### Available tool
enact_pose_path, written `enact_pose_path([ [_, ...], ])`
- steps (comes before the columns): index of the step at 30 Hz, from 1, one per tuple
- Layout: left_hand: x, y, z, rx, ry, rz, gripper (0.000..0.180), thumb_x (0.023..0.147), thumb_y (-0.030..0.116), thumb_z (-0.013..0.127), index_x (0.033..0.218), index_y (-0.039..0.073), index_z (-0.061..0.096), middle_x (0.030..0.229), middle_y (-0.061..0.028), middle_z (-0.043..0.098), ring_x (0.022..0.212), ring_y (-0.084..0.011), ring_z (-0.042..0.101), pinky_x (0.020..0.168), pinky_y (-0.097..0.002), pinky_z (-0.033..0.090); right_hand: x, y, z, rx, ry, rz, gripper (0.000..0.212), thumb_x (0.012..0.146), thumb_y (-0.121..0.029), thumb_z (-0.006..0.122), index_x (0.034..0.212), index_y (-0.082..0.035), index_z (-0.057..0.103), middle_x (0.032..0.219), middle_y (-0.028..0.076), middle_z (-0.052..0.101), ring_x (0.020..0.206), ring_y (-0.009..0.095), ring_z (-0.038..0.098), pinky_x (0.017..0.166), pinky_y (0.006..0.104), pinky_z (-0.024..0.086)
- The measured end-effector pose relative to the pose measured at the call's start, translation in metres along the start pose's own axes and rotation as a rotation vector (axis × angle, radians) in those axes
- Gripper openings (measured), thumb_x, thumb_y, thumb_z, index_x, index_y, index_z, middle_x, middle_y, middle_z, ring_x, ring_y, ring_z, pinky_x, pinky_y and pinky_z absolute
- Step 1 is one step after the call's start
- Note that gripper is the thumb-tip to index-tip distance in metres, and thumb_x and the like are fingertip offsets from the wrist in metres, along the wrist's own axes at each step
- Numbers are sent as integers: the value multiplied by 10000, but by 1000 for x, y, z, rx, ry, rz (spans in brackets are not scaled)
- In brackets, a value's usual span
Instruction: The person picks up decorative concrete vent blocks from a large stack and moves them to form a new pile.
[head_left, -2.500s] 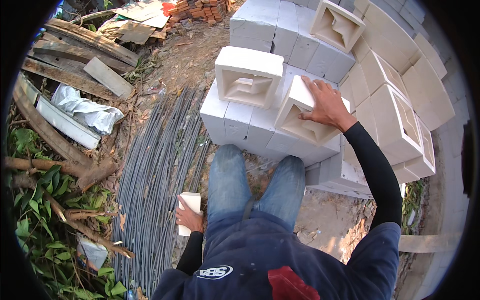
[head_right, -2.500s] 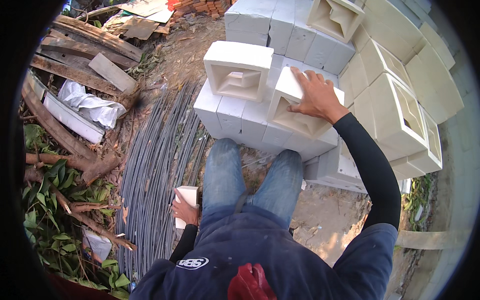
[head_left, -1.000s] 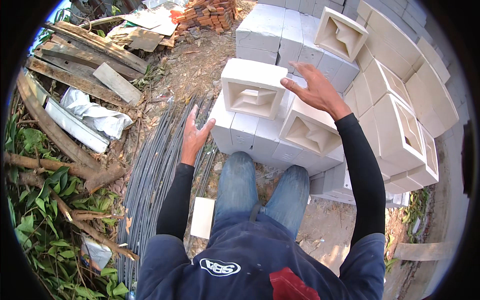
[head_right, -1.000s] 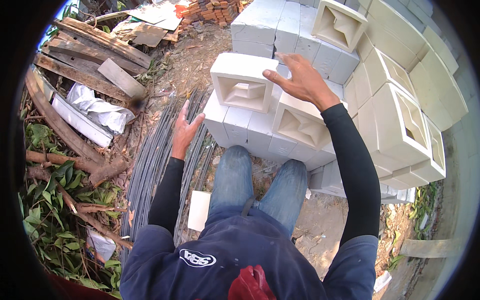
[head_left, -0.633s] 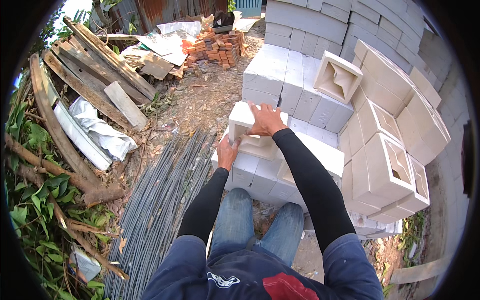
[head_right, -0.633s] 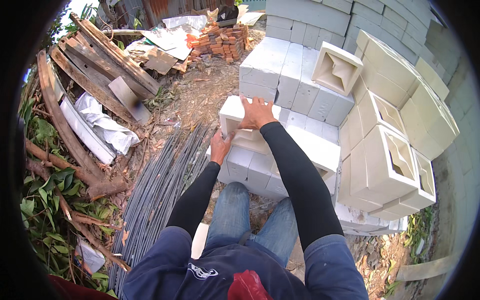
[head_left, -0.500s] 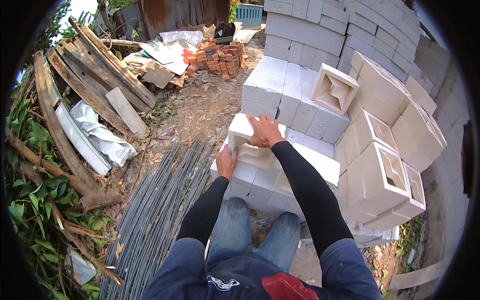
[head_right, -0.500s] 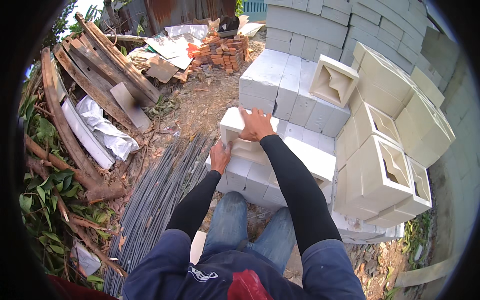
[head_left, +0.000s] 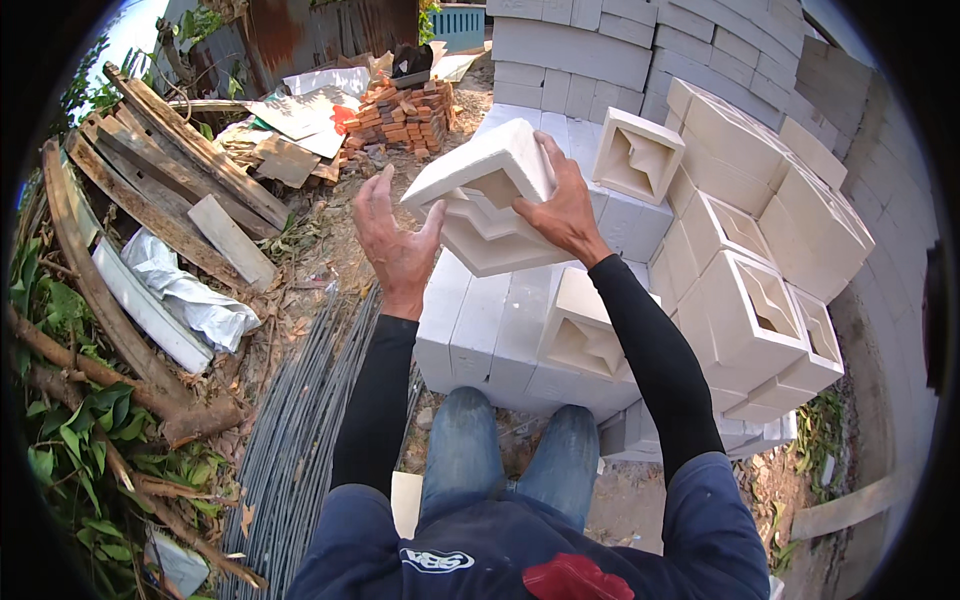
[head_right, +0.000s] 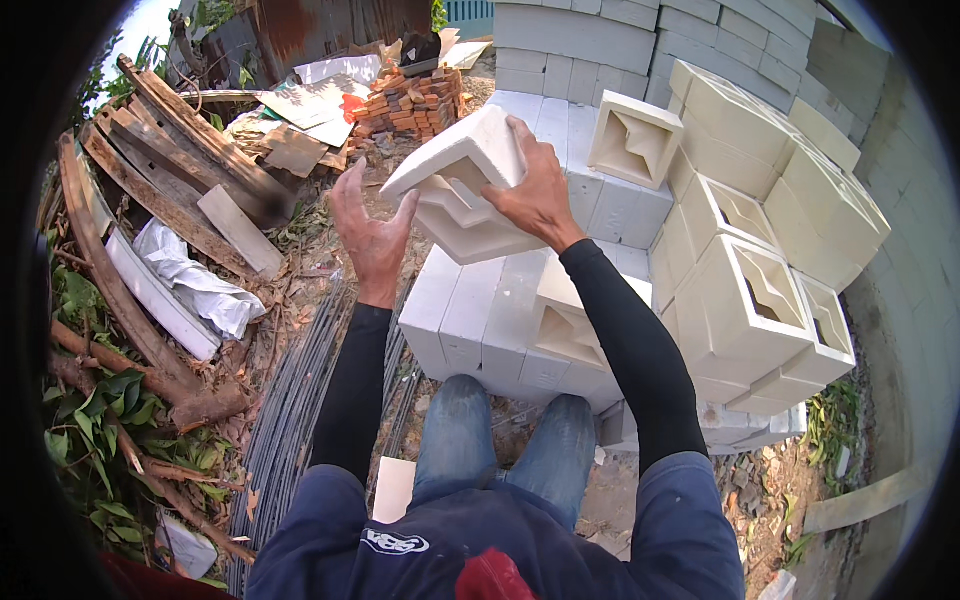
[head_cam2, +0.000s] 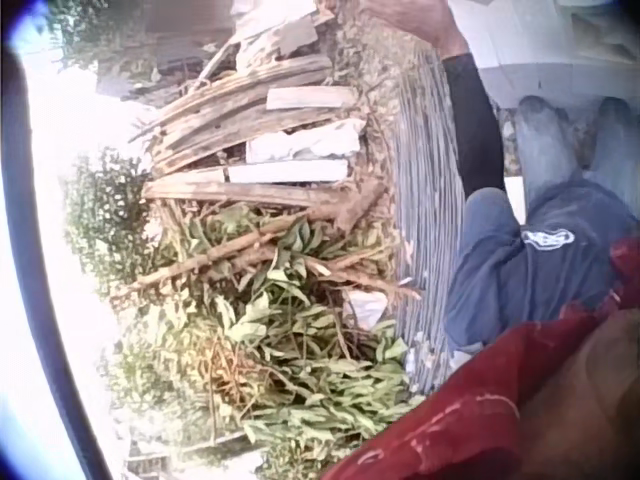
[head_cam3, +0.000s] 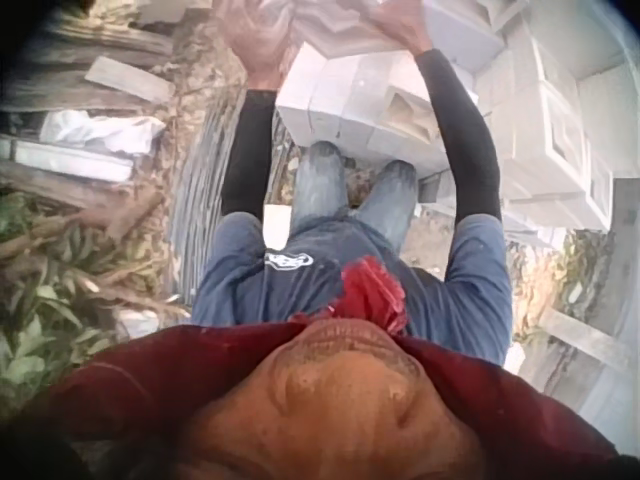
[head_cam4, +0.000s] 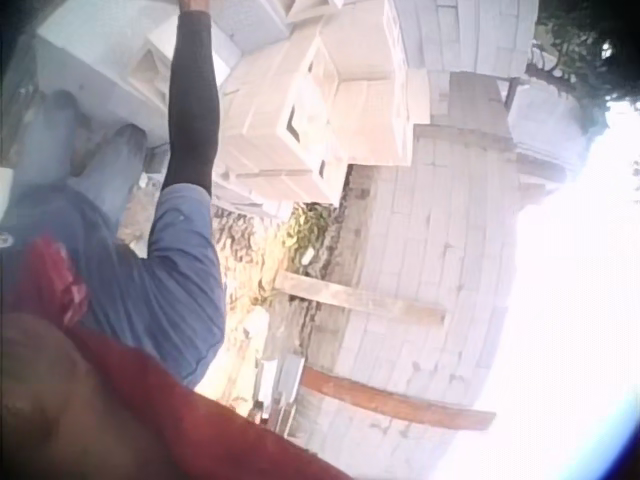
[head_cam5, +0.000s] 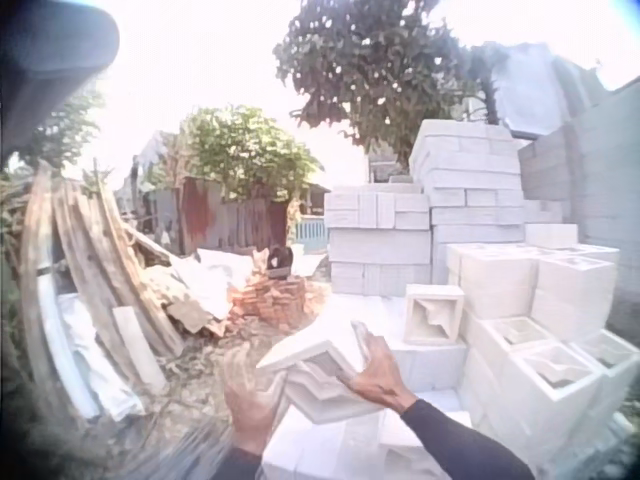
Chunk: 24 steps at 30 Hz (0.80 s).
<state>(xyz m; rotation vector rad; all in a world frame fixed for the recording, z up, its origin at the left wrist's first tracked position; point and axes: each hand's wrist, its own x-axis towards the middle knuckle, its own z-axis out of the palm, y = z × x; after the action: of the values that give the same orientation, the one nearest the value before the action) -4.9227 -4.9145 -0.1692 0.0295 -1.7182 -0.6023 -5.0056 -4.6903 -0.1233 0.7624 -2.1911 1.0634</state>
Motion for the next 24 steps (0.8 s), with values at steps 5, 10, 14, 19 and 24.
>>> enact_pose_path([
  [5,-116,2,1,-645,-367,-577,753,832,321,815,1415,0,461,1424,-203,448,1346,-312,437,1065,-488,399,-24,-47,-74,579,312,144,796,777,-203,698,1483,-1,391,1108,175,590,991,277,617,888,387,539],
  [10,-204,32,85,-773,-807,-433,1099,772,497,862,1597,55,286,1552,-232,416,1454,-366,395,1195,-460,341,-99,-54,-154,1006,565,432,395,868,-160,593,1213,27,545,1112,151,625,997,269,645,870,376,544],
  [14,-217,47,124,-1057,-907,-472,1238,695,599,886,1617,72,250,1567,-189,427,1450,-323,421,1199,-442,346,-156,-76,-203,943,732,368,503,884,-155,591,1342,24,492,1243,178,602,1154,303,629,1013,434,529],
  [19,-227,53,129,-1202,-782,-523,1228,661,617,902,1559,-9,346,1479,-209,517,1333,-296,545,1095,-402,463,-211,-86,-238,822,836,421,547,880,-155,611,1384,8,473,1269,168,600,1176,312,626,1024,448,532],
  [24,-229,57,134,-1166,-644,-533,1137,679,679,861,1490,-19,475,1398,-205,586,1217,-271,630,1001,-390,529,-247,-81,-239,814,880,423,567,886,-169,622,1406,-4,465,1302,159,600,1188,327,626,1035,468,531],
])
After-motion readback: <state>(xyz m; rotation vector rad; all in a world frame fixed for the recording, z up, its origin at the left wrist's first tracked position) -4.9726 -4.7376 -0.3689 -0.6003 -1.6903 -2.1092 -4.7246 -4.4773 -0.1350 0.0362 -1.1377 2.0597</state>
